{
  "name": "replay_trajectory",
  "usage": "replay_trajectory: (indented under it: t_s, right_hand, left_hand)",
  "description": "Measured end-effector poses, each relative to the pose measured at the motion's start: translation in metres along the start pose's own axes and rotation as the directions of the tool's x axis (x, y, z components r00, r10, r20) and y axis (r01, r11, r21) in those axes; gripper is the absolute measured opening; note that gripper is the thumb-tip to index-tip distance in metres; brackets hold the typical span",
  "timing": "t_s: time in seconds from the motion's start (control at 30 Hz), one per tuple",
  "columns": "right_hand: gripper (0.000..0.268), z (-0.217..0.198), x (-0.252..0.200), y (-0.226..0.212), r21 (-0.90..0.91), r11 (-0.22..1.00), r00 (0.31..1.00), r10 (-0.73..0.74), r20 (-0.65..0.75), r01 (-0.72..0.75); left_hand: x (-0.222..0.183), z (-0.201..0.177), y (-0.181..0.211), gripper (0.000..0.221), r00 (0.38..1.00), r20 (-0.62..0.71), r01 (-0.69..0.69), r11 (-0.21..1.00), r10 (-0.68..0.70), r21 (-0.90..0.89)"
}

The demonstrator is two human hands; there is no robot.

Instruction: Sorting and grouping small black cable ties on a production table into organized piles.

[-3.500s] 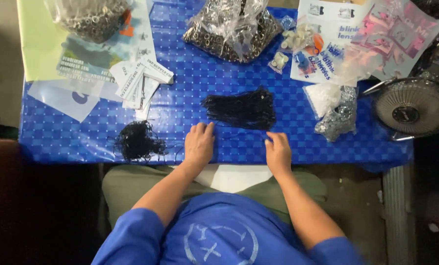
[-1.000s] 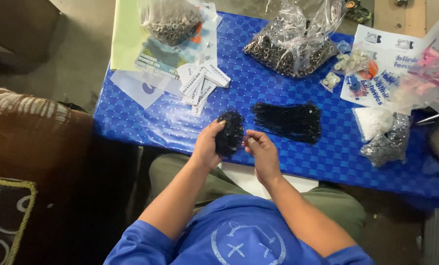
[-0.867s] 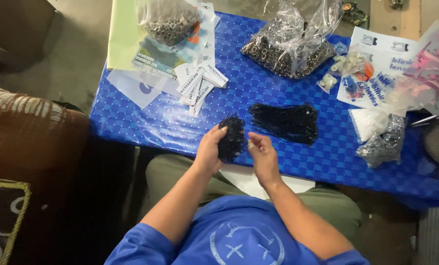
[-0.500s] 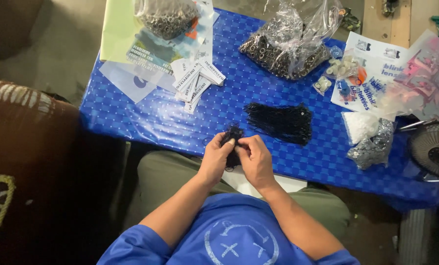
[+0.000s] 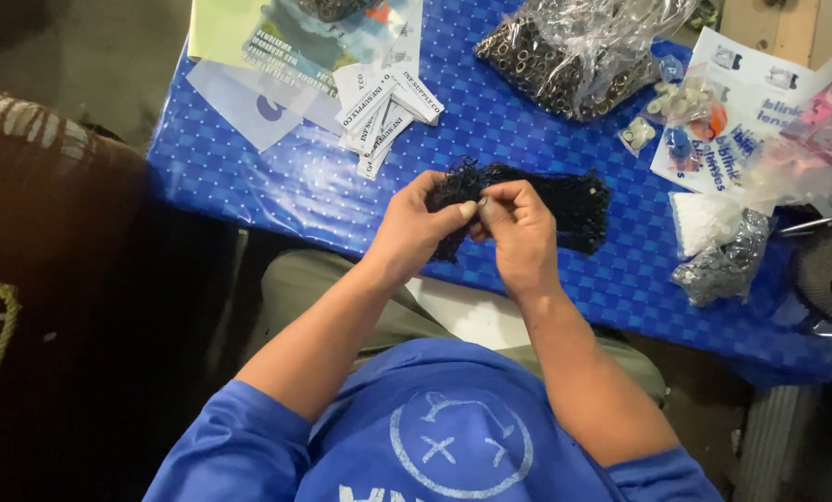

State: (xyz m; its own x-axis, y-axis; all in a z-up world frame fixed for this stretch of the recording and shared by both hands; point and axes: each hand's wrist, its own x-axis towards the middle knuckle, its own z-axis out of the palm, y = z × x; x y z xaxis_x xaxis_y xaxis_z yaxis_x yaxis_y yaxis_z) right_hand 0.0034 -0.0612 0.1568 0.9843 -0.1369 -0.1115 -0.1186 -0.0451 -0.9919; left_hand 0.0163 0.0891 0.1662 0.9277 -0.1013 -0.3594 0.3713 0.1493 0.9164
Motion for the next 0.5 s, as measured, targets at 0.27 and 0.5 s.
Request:
replay_trajectory:
  t_s: [0.27,0.5]
  right_hand:
    - [0.008,0.004,0.0,0.118,-0.309,0.947,0.995,0.078,-0.057,-0.092]
    - [0.005,0.002,-0.013,0.184,-0.693,0.049,0.68,-0.249,0.689,0.72]
  left_hand:
    - [0.005,-0.024,0.004,0.028,0.99,-0.139,-0.04,0.998,0.032,-0.049]
    - [0.032,-0.059,-0.028,0.043,0.956,-0.294,0.124,0.891,0.011,0.437]
